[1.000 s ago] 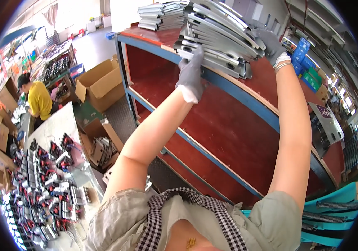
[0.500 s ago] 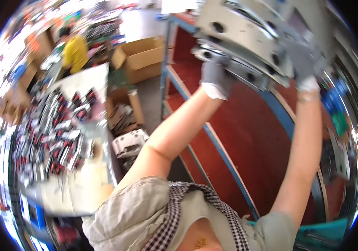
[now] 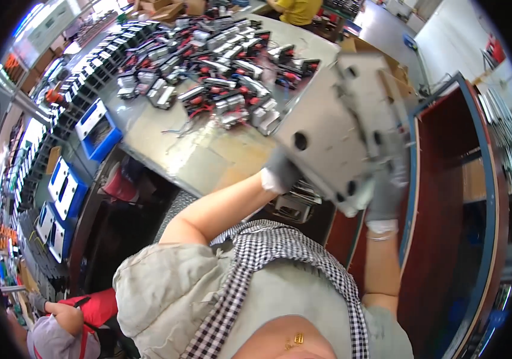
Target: Assembling components into battery packs using an electric screwdriver.
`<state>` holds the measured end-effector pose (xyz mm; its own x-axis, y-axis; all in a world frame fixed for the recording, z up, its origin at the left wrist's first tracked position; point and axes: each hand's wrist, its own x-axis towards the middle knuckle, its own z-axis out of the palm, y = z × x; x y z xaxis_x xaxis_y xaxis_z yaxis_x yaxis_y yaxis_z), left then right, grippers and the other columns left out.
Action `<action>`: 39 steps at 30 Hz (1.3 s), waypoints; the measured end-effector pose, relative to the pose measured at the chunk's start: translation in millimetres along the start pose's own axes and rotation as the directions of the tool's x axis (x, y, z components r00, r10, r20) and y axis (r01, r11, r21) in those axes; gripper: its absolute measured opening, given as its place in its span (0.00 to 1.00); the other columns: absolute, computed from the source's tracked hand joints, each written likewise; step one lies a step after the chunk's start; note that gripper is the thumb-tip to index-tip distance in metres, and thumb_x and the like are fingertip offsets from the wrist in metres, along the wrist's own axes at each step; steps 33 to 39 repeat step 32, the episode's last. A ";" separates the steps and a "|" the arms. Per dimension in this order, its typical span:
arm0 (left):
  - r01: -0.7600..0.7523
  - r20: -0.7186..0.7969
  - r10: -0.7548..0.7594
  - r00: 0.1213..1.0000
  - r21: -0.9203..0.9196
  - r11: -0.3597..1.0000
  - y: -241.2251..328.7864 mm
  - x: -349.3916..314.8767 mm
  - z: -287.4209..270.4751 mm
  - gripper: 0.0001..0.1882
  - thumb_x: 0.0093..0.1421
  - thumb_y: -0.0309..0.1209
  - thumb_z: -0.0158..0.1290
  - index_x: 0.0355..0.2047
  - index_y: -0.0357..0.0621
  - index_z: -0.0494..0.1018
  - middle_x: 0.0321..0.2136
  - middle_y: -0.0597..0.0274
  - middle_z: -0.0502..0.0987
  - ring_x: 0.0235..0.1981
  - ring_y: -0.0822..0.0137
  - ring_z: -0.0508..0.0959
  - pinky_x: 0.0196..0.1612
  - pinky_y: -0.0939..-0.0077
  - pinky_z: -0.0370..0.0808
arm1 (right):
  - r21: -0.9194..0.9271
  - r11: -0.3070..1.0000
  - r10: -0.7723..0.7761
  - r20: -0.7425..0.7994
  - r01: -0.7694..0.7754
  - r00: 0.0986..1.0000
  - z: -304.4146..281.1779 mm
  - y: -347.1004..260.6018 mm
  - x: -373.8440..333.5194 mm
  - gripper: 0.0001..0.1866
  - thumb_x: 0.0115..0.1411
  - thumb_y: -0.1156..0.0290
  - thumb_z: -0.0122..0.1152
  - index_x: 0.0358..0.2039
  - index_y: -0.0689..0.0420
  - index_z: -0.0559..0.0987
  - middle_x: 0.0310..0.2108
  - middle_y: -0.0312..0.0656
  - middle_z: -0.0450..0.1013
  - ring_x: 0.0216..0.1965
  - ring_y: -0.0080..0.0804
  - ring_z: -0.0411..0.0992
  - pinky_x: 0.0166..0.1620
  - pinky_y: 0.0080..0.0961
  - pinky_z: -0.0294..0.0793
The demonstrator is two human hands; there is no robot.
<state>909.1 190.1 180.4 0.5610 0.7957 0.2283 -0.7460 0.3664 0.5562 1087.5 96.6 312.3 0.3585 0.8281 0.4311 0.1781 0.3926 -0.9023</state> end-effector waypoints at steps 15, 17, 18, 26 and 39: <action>-0.084 -0.719 0.015 0.695 -0.061 0.995 116.3 -213.8 -301.0 0.21 0.69 0.43 0.49 0.55 0.42 0.70 0.48 0.56 0.78 0.45 0.60 0.79 0.49 0.64 0.79 | -0.423 0.903 0.057 0.292 0.075 0.955 290.5 216.0 -133.6 0.30 0.47 0.87 0.54 0.54 0.60 0.68 0.58 0.51 0.62 0.62 0.47 0.61 0.64 0.35 0.61; 0.147 -0.765 -0.128 0.631 -0.044 0.988 145.7 -222.2 -301.4 0.23 0.66 0.43 0.51 0.55 0.41 0.70 0.42 0.55 0.80 0.42 0.58 0.81 0.48 0.60 0.79 | -0.498 0.860 0.049 0.306 0.116 0.951 290.1 227.1 -127.6 0.29 0.46 0.83 0.59 0.53 0.58 0.68 0.55 0.52 0.63 0.59 0.51 0.62 0.61 0.38 0.64; 0.626 -0.779 -0.149 0.609 0.357 0.693 168.6 -221.6 -290.2 0.25 0.63 0.39 0.52 0.59 0.45 0.67 0.39 0.52 0.82 0.42 0.55 0.81 0.46 0.57 0.78 | -0.524 0.844 0.061 0.304 0.114 0.951 287.5 229.3 -125.2 0.29 0.46 0.82 0.61 0.51 0.57 0.68 0.55 0.54 0.63 0.59 0.53 0.62 0.60 0.40 0.64; 0.333 -0.556 -0.169 0.814 0.209 0.919 146.9 -247.1 -183.7 0.25 0.65 0.38 0.55 0.57 0.35 0.67 0.39 0.53 0.80 0.33 0.64 0.81 0.32 0.70 0.79 | -0.815 0.566 0.617 0.320 -0.124 0.719 292.2 187.9 -65.5 0.30 0.52 0.44 0.69 0.42 0.57 0.72 0.35 0.45 0.75 0.38 0.41 0.75 0.45 0.37 0.73; 0.313 -0.790 0.083 0.607 0.334 0.889 124.1 -221.2 -194.6 0.26 0.64 0.39 0.57 0.58 0.39 0.69 0.46 0.53 0.79 0.44 0.62 0.81 0.42 0.69 0.81 | -0.573 0.611 0.772 0.584 -0.547 0.252 274.6 259.4 -10.8 0.19 0.57 0.51 0.70 0.37 0.52 0.79 0.33 0.40 0.81 0.38 0.30 0.79 0.41 0.29 0.80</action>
